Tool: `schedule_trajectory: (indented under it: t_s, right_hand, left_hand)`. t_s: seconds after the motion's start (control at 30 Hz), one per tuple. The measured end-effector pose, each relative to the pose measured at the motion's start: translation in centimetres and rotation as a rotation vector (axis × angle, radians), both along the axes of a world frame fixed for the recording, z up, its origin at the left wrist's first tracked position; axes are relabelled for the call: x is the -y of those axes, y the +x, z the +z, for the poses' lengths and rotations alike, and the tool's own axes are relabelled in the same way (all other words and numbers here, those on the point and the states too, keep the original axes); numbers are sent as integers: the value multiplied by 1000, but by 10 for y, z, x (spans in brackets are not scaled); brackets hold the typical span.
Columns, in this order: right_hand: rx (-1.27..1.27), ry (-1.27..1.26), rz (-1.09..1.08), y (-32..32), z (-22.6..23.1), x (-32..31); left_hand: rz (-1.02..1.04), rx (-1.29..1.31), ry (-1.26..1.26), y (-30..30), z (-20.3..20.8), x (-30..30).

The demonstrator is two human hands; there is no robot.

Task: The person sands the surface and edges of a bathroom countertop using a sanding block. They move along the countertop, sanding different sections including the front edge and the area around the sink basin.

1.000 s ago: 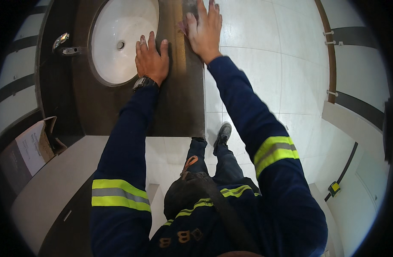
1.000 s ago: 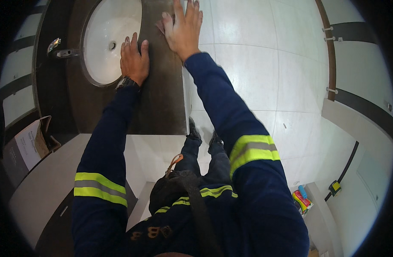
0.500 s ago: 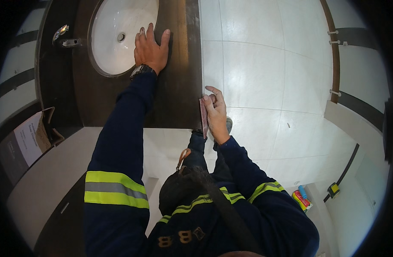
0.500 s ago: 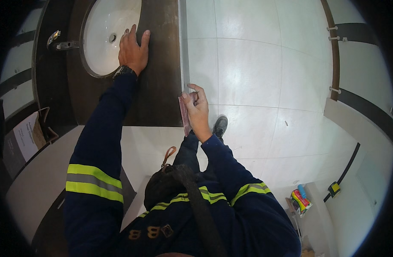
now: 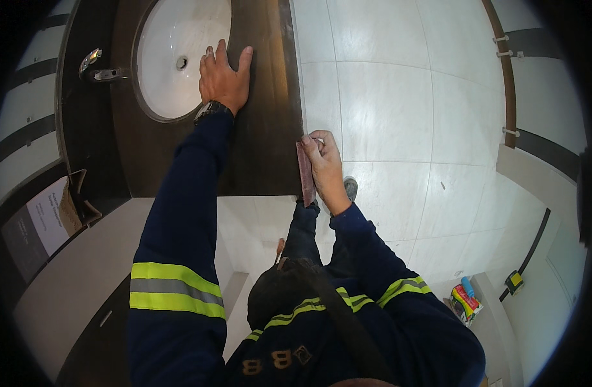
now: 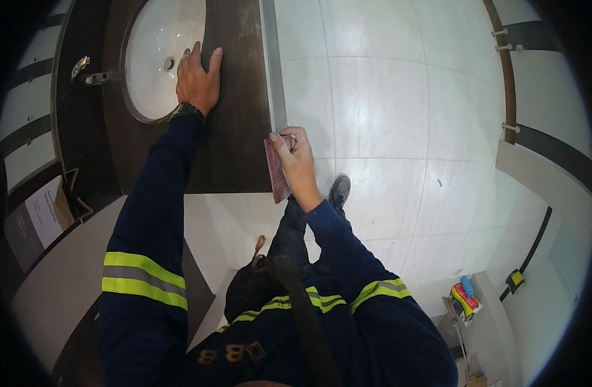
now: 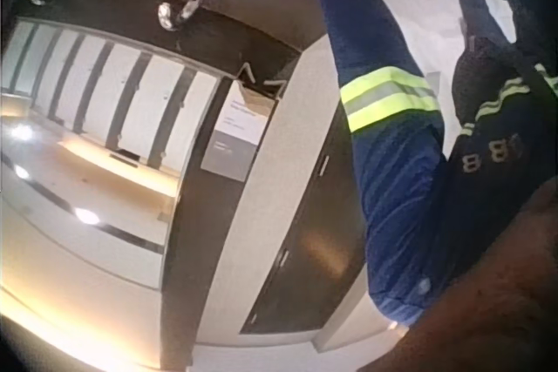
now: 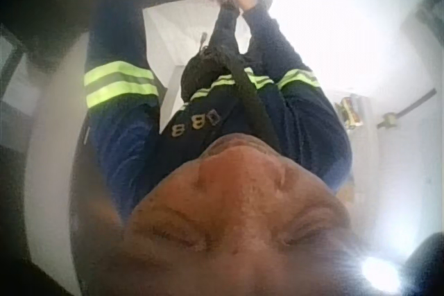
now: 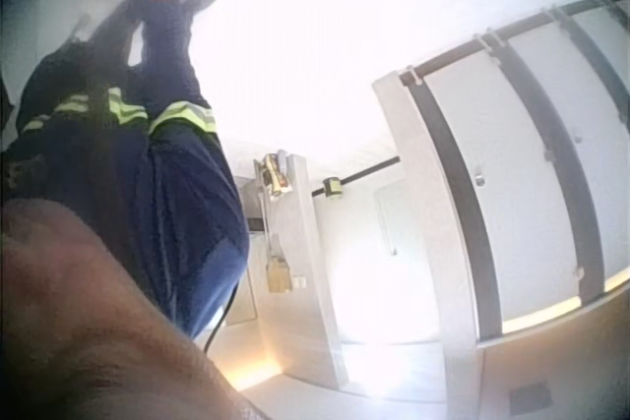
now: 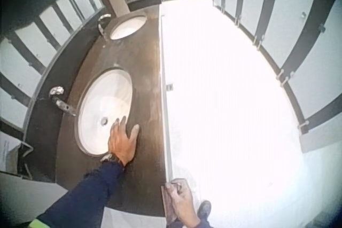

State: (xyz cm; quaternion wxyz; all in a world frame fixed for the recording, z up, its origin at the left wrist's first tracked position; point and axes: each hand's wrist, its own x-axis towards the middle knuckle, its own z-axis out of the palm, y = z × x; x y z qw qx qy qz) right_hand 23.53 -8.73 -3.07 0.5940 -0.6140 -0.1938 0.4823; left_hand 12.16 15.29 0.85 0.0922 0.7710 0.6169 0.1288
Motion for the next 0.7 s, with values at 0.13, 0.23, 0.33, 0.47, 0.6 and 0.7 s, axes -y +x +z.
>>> schedule_trajectory:
  t_s: [0.13, 0.23, 0.33, 0.47, 0.6, 0.7]
  right_hand:
    - [-39, 6, 37, 17, 5, -44]
    - [-7, -38, 24, 10, 10, -26]
    - [-118, -56, -10, -3, -8, 0]
    - [38, 29, 13, 31, 7, -76]
    - [80, -71, 54, 13, -12, -24]
    - [-47, -39, 10, 13, -9, -21]
  left_hand:
    - [-7, -5, -2, 0, 3, 0]
    - [7, -20, -20, -1, 5, 0]
    - [9, -26, -13, 2, 2, -2]
    - [9, -16, -7, 2, 3, 0]
    - [19, -21, -16, 0, 2, 0]
    - [20, 0, -29, 3, 5, 1]
